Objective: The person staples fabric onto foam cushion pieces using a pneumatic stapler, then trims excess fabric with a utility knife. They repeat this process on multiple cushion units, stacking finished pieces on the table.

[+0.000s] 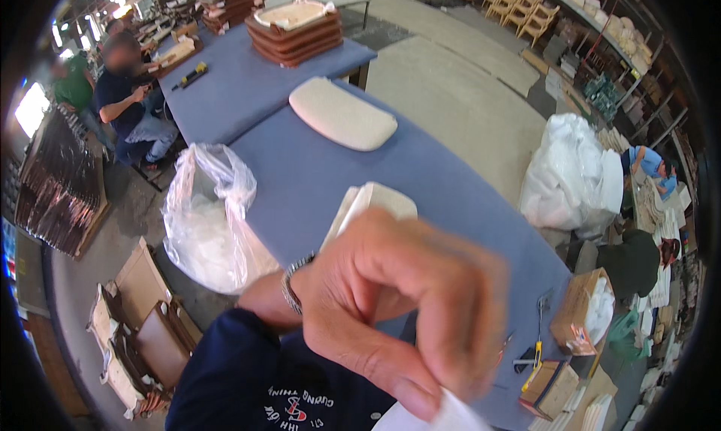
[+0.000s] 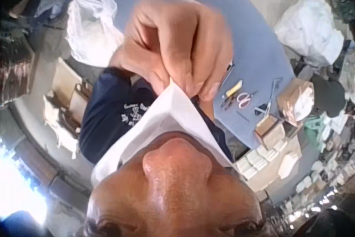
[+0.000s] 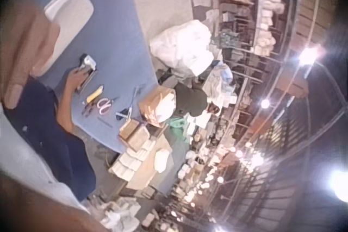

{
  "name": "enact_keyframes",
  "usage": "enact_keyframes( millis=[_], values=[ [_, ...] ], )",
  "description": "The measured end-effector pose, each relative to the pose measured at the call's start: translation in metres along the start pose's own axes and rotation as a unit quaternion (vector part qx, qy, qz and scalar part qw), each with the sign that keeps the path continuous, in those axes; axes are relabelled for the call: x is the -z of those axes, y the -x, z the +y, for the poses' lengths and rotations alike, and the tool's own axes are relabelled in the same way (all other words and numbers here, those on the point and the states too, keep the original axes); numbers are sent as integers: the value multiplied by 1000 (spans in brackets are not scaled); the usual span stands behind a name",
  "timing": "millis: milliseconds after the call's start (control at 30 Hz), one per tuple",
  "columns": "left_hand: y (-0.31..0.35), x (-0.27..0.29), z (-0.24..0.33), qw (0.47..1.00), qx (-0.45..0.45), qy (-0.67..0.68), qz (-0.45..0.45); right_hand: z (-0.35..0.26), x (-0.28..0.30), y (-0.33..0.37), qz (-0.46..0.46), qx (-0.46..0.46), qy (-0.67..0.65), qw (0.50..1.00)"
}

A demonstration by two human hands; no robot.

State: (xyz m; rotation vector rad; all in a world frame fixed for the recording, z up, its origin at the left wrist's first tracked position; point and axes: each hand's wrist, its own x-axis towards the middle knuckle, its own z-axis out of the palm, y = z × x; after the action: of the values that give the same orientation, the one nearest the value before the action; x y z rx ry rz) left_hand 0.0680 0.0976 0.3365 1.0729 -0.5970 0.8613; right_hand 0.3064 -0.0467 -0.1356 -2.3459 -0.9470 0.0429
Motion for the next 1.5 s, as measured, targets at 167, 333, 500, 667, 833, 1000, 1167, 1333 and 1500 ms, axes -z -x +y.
enact_keyframes(
  millis=[167, 333, 500, 667, 833, 1000, 1167, 1333, 1500],
  values=[
    [-24, 10, 6, 993, -32, -81, -80, 12, 3, -2, -4, -12, 6, 1000],
    [-22, 21, -9, 979, -39, -108, -166, 34, -7, 0, 20, -19, 48, 998],
    [1, 12, -16, 977, -7, -107, -184, -8, 7, -15, -8, -38, -19, 999],
    [-21, -4, -9, 996, 2, 6, -88, 15, -7, -3, -9, -26, 25, 999],
    [-30, -10, -6, 996, -17, 18, -88, 22, 9, -5, 4, -37, 26, 999],
    [-33, -21, -6, 994, -30, 19, -108, 17, 1, -5, -14, -37, 46, 998],
    [-41, -32, -3, 984, -23, -1, -178, 10, 1, -7, -17, -38, 26, 999],
    [-40, -36, -17, 976, -150, -15, -157, 31, 0, -14, -55, -18, 71, 996],
    [-42, -19, -22, 945, -293, -15, -142, 10, 6, -2, -9, -40, -7, 999]
  ],
)
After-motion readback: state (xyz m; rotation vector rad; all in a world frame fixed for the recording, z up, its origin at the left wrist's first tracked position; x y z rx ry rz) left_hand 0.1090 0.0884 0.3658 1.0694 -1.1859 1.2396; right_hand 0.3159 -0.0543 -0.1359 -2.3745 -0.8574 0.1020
